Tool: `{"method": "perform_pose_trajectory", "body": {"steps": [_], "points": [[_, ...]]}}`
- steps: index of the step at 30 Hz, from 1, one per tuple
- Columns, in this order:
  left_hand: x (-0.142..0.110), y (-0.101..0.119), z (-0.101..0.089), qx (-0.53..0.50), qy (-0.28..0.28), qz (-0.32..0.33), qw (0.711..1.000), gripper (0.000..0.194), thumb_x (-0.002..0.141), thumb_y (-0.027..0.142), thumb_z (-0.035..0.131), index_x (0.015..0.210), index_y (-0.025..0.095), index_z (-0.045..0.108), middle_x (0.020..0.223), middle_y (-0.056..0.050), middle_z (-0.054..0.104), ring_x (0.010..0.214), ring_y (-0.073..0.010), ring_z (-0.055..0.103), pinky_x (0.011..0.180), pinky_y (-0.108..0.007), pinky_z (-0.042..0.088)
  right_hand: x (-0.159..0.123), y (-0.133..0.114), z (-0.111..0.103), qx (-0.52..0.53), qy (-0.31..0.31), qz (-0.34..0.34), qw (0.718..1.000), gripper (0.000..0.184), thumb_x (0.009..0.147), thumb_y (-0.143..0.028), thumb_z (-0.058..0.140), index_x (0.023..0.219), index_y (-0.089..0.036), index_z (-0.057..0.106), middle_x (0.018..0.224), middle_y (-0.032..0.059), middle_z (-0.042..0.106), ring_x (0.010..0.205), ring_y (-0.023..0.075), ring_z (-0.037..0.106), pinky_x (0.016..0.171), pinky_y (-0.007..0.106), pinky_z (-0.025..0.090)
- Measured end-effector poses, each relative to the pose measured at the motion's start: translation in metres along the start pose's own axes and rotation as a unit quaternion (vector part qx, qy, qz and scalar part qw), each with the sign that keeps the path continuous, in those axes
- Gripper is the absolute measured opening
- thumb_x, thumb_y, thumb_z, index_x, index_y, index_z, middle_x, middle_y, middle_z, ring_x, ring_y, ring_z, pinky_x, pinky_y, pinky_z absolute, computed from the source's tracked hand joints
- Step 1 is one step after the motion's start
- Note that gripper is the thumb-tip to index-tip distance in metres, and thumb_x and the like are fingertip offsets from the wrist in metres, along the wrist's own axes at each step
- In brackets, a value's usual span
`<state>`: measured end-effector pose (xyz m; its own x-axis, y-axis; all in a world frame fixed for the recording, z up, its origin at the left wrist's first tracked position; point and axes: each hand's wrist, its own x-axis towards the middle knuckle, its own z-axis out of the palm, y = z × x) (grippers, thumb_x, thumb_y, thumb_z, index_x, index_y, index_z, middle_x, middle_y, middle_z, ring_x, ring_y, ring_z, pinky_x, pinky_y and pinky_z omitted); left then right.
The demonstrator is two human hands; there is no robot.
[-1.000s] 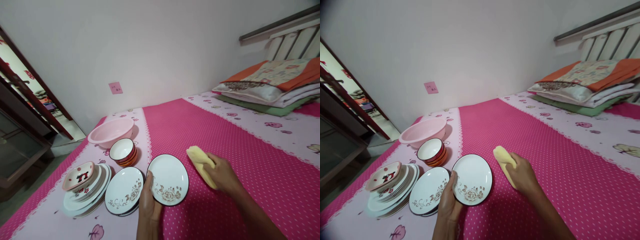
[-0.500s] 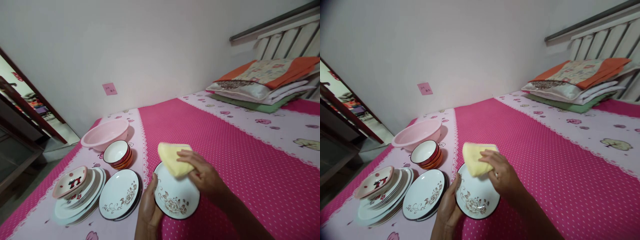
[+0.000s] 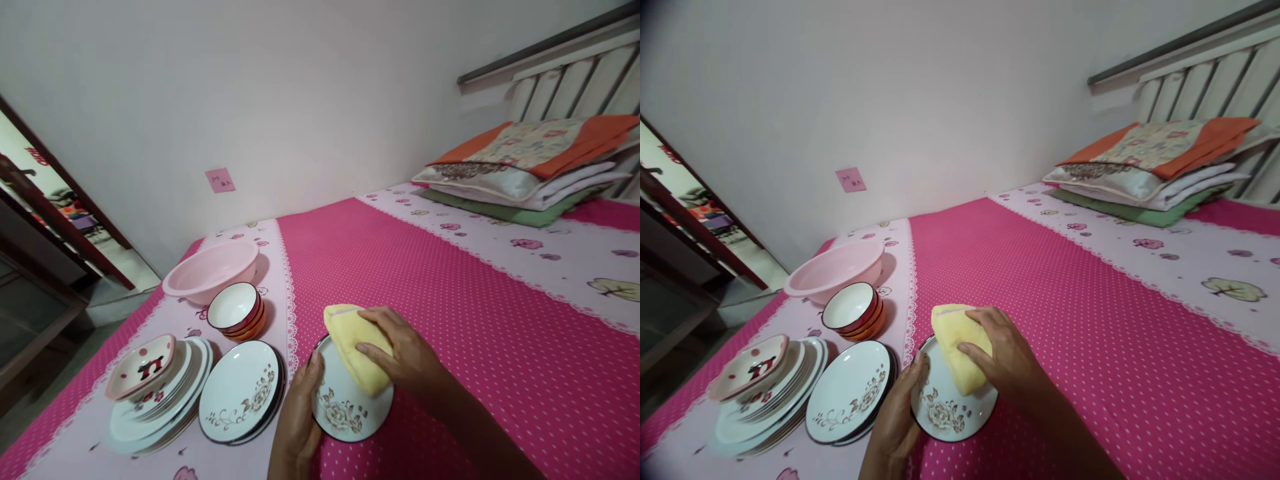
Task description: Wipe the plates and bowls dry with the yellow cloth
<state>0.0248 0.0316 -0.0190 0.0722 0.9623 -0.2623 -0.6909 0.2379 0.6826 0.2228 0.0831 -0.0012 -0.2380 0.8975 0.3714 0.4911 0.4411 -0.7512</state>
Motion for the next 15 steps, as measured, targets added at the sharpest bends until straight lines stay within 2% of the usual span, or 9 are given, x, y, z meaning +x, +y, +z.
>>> {"method": "perform_pose_trajectory", "body": {"steps": [4,9,12,15], "points": [[-0.003,0.003,-0.001,0.015,-0.008,0.01,1.0,0.035,0.078,0.04,0.092,0.1,0.014,0.082,0.101,-0.014,0.083,0.115,-0.0352,0.075,0.112,-0.046,0.052,-0.002,-0.011,0.002,0.038,-0.036,0.063,0.997,0.052,0.096,-0.05,0.061,0.14,-0.023,0.059,0.133,0.0124,0.07,0.12,0.0323,0.065,0.102,0.048,0.049],[-0.007,0.006,-0.006,0.057,-0.011,-0.003,0.998,0.041,0.08,0.034,0.09,0.109,0.008,0.081,0.103,-0.021,0.082,0.106,-0.0388,0.077,0.103,-0.051,0.058,0.001,-0.016,-0.002,0.078,-0.1,0.107,0.986,0.047,0.089,-0.053,0.066,0.122,-0.02,0.068,0.104,0.0081,0.078,0.093,0.0298,0.072,0.08,0.039,0.052],[-0.007,0.006,-0.008,0.059,0.012,-0.005,0.998,0.043,0.078,0.032,0.092,0.109,0.006,0.08,0.104,-0.022,0.082,0.105,-0.0402,0.078,0.101,-0.052,0.059,0.004,-0.011,0.0,0.107,-0.095,0.106,0.984,0.043,0.084,-0.054,0.07,0.108,-0.018,0.071,0.095,0.007,0.078,0.087,0.0285,0.071,0.073,0.036,0.052],[-0.006,0.006,-0.008,0.02,0.064,0.005,0.998,0.045,0.076,0.029,0.092,0.112,0.006,0.077,0.104,-0.022,0.082,0.108,-0.0405,0.076,0.102,-0.052,0.059,0.004,-0.006,0.005,0.19,-0.084,0.122,0.97,0.043,0.086,-0.054,0.071,0.108,-0.017,0.071,0.094,0.0067,0.078,0.086,0.0269,0.072,0.071,0.034,0.054]]}}
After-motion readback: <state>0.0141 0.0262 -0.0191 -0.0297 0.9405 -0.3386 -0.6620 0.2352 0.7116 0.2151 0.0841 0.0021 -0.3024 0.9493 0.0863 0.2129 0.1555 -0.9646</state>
